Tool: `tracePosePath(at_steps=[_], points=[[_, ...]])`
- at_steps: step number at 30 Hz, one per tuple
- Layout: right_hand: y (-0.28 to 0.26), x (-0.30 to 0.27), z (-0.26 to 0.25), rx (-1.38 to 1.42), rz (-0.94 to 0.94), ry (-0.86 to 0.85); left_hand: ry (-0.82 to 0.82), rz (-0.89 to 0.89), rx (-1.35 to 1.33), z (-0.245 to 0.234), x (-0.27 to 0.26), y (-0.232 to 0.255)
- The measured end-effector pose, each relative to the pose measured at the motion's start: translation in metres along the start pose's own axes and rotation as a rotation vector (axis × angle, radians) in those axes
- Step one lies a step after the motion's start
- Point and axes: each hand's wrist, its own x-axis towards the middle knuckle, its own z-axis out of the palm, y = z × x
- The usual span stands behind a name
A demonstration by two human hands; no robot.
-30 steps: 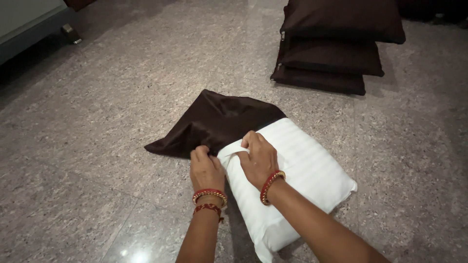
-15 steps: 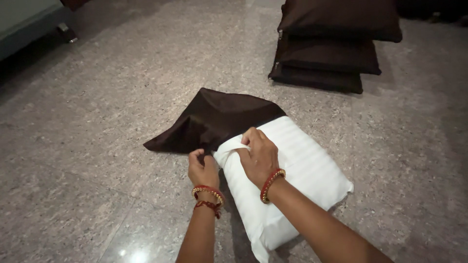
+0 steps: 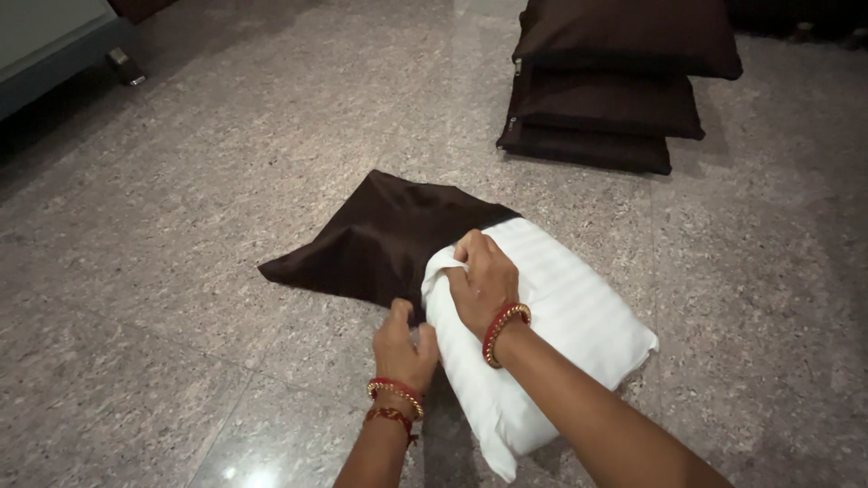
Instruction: The person puts a white pillow into a brown cover by hand, smoothing the fabric over the pillow and tucking the corners until the pillow is fully enclosed and flattened.
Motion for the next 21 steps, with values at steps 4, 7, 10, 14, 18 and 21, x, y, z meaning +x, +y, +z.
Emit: tracePosePath(at_steps=[4, 7, 10, 14, 18, 21], points=[[0.005, -0.004, 0.013, -0.061, -0.062, -0.072, -0.054, -0.084, 0.006, -0.012, 0.002, 0.005], [-0.005, -0.013, 0.020, -0.065, -0.069, -0.223, 0.013, -0.097, 0.086, -0.021, 0.002, -0.002], [-0.014, -0.025, 0.018, -0.010, -0.032, -0.392, 0.080, -0.240, 0.205, -0.027, -0.003, -0.003], [-0.009, -0.022, 0.008, -0.075, -0.119, -0.383, 0.197, -0.027, 0.269, -0.031, 0.003, 0.001], [-0.002, -0.010, -0.004, -0.355, -0.118, -0.390, 0.051, 0.072, 0.300, -0.020, 0.025, 0.002], [-0.005, -0.017, -0.008, -0.564, 0.007, -0.716, -0.072, -0.035, 0.324, -0.015, 0.031, -0.002]])
